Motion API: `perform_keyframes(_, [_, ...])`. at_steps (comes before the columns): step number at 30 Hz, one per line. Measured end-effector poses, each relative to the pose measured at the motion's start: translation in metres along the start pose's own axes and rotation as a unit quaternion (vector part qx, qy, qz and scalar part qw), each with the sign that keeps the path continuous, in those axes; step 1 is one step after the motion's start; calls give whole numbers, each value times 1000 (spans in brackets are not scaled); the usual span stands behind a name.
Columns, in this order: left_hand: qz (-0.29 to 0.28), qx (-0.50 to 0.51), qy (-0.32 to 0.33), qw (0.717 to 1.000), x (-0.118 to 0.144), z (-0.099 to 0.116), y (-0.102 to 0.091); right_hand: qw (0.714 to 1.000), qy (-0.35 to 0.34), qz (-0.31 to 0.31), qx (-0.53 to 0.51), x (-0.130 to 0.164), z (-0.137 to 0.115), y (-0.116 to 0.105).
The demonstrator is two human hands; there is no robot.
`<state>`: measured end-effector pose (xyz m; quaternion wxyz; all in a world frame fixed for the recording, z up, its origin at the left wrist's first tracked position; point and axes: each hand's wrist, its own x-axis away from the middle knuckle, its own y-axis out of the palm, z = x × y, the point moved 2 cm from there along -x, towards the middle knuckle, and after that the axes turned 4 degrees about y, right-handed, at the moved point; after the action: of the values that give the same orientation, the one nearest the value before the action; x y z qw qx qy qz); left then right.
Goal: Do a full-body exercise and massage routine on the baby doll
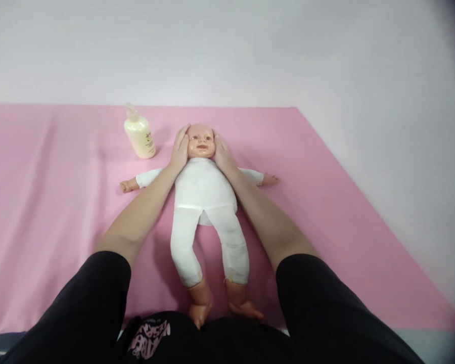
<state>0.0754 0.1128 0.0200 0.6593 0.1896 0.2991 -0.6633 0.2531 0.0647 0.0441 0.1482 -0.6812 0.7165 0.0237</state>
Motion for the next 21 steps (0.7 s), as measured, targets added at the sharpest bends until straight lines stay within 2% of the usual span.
perform_keyframes(7, [20, 32, -28, 999, -3, -16, 2, 1000, 18, 23, 10, -1, 4, -1])
perform_keyframes(12, [61, 40, -64, 995, -3, -24, 2, 999, 15, 25, 28, 2, 0, -2])
perform_keyframes(14, [67, 31, -54, 996, -1, -19, 0, 999, 15, 27, 34, 3, -3, -2])
perform_keyframes(18, [68, -17, 15, 997, 2, 1, -5, 998, 32, 32, 48, 5, -8, 0])
perform_keyframes(21, [63, -40, 42, 996, 2, 13, -6, 998, 33, 27, 55, 5, -11, 3])
